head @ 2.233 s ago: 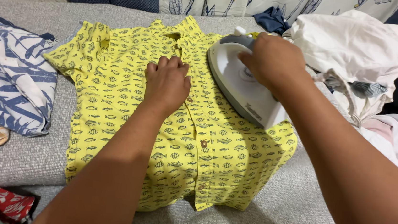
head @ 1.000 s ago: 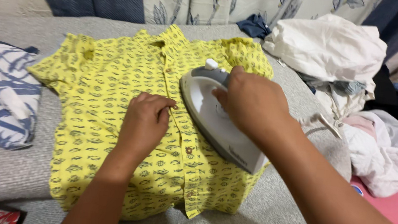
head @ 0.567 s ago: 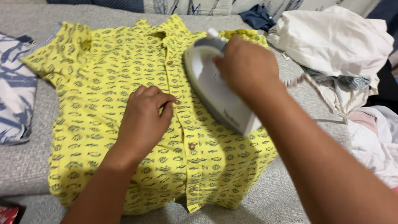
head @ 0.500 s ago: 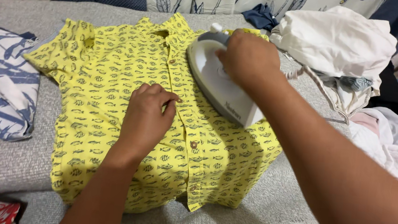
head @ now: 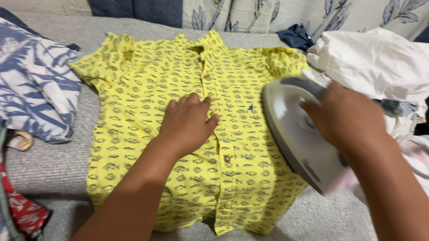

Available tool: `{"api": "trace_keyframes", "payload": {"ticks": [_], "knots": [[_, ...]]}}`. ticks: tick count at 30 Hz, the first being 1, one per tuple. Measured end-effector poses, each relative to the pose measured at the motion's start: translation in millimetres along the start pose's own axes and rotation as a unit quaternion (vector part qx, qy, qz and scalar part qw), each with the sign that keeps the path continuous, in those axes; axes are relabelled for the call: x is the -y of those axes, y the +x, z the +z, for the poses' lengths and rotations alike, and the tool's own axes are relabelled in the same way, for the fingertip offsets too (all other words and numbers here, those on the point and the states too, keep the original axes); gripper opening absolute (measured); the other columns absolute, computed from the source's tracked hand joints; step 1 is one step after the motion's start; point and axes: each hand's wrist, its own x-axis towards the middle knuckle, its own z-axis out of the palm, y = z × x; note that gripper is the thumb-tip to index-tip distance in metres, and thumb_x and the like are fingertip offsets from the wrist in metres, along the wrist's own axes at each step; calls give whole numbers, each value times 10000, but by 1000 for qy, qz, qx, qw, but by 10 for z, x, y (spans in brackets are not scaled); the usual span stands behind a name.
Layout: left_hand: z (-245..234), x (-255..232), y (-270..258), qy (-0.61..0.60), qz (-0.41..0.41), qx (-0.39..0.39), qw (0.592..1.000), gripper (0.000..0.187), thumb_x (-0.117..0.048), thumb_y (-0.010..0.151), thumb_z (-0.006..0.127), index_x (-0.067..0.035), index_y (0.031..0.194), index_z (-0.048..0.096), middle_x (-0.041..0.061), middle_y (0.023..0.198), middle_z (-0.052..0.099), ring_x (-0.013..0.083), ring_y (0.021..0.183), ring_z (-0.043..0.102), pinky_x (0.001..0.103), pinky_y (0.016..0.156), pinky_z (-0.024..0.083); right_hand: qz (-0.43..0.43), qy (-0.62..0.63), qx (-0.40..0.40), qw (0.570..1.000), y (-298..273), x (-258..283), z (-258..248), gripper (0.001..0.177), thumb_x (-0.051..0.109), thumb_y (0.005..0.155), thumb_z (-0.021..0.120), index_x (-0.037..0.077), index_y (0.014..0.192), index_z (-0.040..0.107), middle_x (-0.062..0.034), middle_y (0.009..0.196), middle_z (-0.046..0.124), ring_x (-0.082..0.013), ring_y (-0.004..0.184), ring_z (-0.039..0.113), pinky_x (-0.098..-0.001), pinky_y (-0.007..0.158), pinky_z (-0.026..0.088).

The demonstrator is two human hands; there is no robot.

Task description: The person irons a yellow short-sleeved shirt with a fish pattern on a bed. They repeatedly smooth the fabric with their hands and move the iron across the front, sleeves, and collar areas.

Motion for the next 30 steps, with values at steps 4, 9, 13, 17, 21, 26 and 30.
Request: {"api": "trace_keyframes", "payload": {"ticks": [4, 9, 13, 17, 21, 26, 30], "knots": [[-107, 30, 156, -4, -16, 91, 996, 593, -442, 1023, 444, -72, 1487, 458, 161, 1440, 520, 311, 1302, 530, 490, 1065, 410, 0, -31, -14, 999, -38, -2, -3, 566, 557, 1013, 573, 15, 1147, 660, -200, 949, 770, -328, 822, 757, -460, 765, 604], [-176, -13, 335, 8, -67, 146, 987, 557, -398, 1027, 444, -64, 1473, 466, 141, 1331, 635, 320, 1221, 615, 487, 1029, 471, 8, -1, 10, 1000, 221, 173, -16, 531, 529, 1005, 597, 36, 1193, 650, -185, 999, 757, -348, 845, 763, -471, 772, 600], [-177, -19, 411, 5, -74, 123, 990, 560, -316, 999, 470, -46, 1488, 432, 164, 1238, 689, 326, 1150, 658, 466, 999, 493, -63, -5, -48, 997, 621, 348, 102, 538, 545, 976, 647, 34, 1138, 692, -161, 960, 752, -340, 819, 740, -471, 738, 586], [-236, -81, 446, 21, -105, 157, 982, 506, -381, 996, 519, -50, 1369, 604, 144, 1275, 708, 303, 1189, 671, 448, 1030, 508, -74, 19, -16, 997, 919, 534, 116, 531, 541, 1006, 631, 28, 1045, 761, -129, 868, 771, -312, 779, 756, -443, 759, 592], [-258, -57, 340, -17, -100, 138, 985, 680, -481, 931, 610, -70, 1457, 477, 150, 1364, 621, 307, 1247, 599, 445, 1041, 475, -93, 20, -5, 995, 874, 591, 64, 463, 495, 1011, 624, 51, 1069, 741, -120, 822, 765, -279, 713, 762, -423, 694, 609], [-157, 79, 87, -127, -16, 19, 992, 653, -437, 868, 714, -110, 1414, 570, 159, 1295, 584, 324, 1151, 588, 450, 924, 478, -109, 7, 31, 994, 415, 385, -36, 485, 497, 1035, 573, 33, 1065, 711, -139, 802, 764, -255, 664, 759, -402, 638, 624], [-150, 37, -65, -204, -44, 5, 978, 346, -339, 884, 739, -165, 1183, 745, 61, 987, 624, 201, 925, 647, 373, 845, 536, -108, -12, 51, 993, -19, 242, -74, 497, 526, 1036, 533, 48, 1071, 665, -129, 810, 752, -251, 660, 760, -409, 620, 631]]}}
